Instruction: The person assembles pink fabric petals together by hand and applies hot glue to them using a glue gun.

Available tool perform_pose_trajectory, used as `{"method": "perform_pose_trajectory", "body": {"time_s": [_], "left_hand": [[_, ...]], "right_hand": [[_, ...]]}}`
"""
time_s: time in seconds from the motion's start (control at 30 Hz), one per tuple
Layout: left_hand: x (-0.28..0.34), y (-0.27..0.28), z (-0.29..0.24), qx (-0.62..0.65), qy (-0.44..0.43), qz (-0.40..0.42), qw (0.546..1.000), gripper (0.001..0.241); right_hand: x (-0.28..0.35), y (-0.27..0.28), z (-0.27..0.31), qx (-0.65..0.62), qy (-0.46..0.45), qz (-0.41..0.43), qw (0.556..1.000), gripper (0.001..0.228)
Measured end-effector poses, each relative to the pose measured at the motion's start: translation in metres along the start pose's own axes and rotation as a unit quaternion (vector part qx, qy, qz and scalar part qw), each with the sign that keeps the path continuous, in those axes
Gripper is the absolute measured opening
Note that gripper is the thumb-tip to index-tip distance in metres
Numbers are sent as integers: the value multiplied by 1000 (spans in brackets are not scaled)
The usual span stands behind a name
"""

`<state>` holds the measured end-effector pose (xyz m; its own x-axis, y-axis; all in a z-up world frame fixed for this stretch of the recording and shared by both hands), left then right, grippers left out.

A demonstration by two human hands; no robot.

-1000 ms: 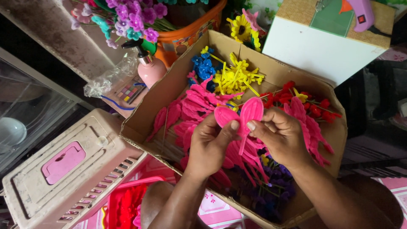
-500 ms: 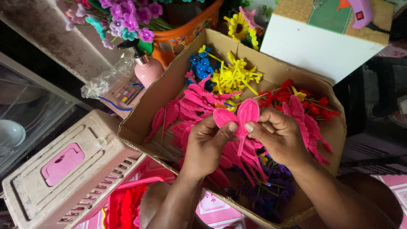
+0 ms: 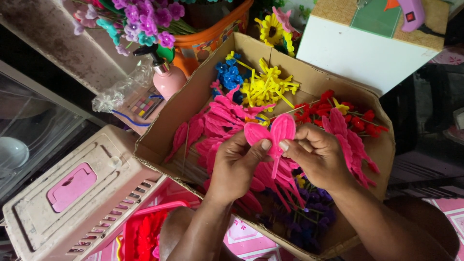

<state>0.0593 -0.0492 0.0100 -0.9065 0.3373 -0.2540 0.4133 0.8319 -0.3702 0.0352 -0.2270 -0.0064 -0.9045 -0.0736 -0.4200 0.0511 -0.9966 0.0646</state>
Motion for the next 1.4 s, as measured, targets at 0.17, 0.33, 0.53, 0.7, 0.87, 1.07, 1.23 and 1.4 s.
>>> {"method": "perform_pose_trajectory", "body": {"time_s": [0.17, 0.33, 0.53, 0.7, 0.87, 1.07, 1.23, 1.4], "left_hand": [[0, -3, -5, -3, 0, 3, 1000, 8], [0, -3, -5, -17, 4, 10, 1000, 6], [0, -7, -9, -25, 0, 16, 1000, 7], [-2, -14, -21, -46, -5, 29, 999, 5], [-1, -15, -23, -58, -8, 31, 998, 6], [0, -7, -16, -39, -9, 21, 999, 9], [4, 4, -10, -95, 45, 1, 994, 13], [3, 2, -13, -95, 50, -3, 994, 13]], "right_hand": [[-2, -5, 7, -15, -10, -2, 1000, 6], [-1, -4, 9, -8, -19, -5, 1000, 5], [-3, -5, 22, 16, -11, -3, 1000, 5], [-7, -8, 32, 26, -14, -3, 1000, 7], [-7, -6, 30, 31, -20, 7, 999, 8], [-19, -3, 53, 37, -45, 40, 997, 5], [-34, 79, 106, 207, -41, -102, 972, 9], [-62, 212, 83, 409, 53, -192, 890, 17]]}}
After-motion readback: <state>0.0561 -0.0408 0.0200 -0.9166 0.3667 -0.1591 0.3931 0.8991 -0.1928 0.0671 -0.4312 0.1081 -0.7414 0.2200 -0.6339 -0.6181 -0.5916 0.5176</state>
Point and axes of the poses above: each hand's wrist, its own x-axis away from the middle knuckle, its own y-axis out of the back of the hand, z = x × y, the point moved 7 cm from there along -x, towards the middle knuckle, and after that the axes turned 6 degrees about z, right-handed, at the moved point
